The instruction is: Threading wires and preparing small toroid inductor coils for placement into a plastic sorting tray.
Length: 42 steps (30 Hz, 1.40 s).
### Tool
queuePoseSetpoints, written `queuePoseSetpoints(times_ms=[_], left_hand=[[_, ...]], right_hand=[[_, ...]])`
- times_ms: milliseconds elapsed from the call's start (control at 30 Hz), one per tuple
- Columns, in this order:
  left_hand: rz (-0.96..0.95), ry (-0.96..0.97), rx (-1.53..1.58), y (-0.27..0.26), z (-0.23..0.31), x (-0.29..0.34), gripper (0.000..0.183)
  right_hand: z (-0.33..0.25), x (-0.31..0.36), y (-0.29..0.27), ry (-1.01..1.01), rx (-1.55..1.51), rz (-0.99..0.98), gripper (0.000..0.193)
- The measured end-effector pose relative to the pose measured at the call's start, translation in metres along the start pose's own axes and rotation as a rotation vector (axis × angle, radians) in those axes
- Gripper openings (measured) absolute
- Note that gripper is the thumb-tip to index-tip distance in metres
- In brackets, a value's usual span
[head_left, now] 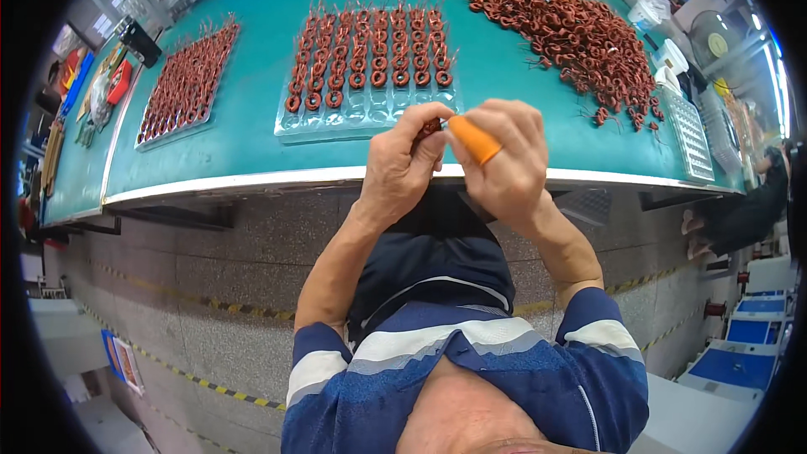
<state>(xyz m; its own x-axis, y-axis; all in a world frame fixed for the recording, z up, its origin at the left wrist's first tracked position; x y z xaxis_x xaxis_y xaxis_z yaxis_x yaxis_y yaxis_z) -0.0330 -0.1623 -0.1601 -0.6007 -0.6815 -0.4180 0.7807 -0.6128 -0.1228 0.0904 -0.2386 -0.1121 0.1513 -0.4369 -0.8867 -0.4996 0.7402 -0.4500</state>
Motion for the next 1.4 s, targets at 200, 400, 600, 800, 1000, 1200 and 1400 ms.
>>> queuePoseSetpoints(times_ms=[200, 400, 600, 800, 1000, 1200, 1400], left_hand=[[0.07, 0.024, 0.194, -0.001, 0.004, 0.01, 0.018], [0.062, 0.093, 0.325, -0.004, 0.003, 0.015, 0.018], [0.076, -0.121, 0.392, -0.01, -0.001, 0.013, 0.014], [0.165, -0.065, 0.114, -0.01, -0.001, 0.017, 0.012], [0.102, -0.125, 0.235, -0.019, -0.012, 0.019, 0.018], [0.084, -0.102, 0.295, -0.022, -0.013, 0.025, 0.023], [0.073, -0.08, 0.257, -0.016, -0.014, 0.025, 0.024]], right_hand=[[0.008, 0.003, 0.004, 0.498, -0.358, 0.023, 0.013], [0.018, 0.012, 0.018, 0.991, -1.146, 0.092, 0.015], [0.012, 0.015, 0.027, 0.67, -0.516, 0.041, 0.013], [0.015, 0.018, 0.029, 0.862, -0.617, 0.023, 0.017], [0.02, 0.027, 0.047, 1.064, -0.971, 0.137, 0.027], [0.018, 0.05, 0.045, 1.113, -1.19, -0.033, 0.042], [0.012, 0.054, 0.052, 1.061, -1.173, -0.044, 0.034]])
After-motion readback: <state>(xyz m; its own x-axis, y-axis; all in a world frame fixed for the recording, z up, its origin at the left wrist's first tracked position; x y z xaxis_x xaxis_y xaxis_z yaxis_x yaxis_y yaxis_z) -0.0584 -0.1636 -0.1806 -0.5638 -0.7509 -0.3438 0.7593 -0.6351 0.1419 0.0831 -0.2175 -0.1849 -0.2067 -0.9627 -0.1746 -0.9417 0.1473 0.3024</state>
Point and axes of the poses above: each hand's wrist, its own x-axis away from the middle knuckle, its own y-axis out of the palm, z = x × y, the point moved 1 cm from there along -x, towards the middle knuckle, and after that the axes turned 10 degrees about -x, right-handed, at the moved point
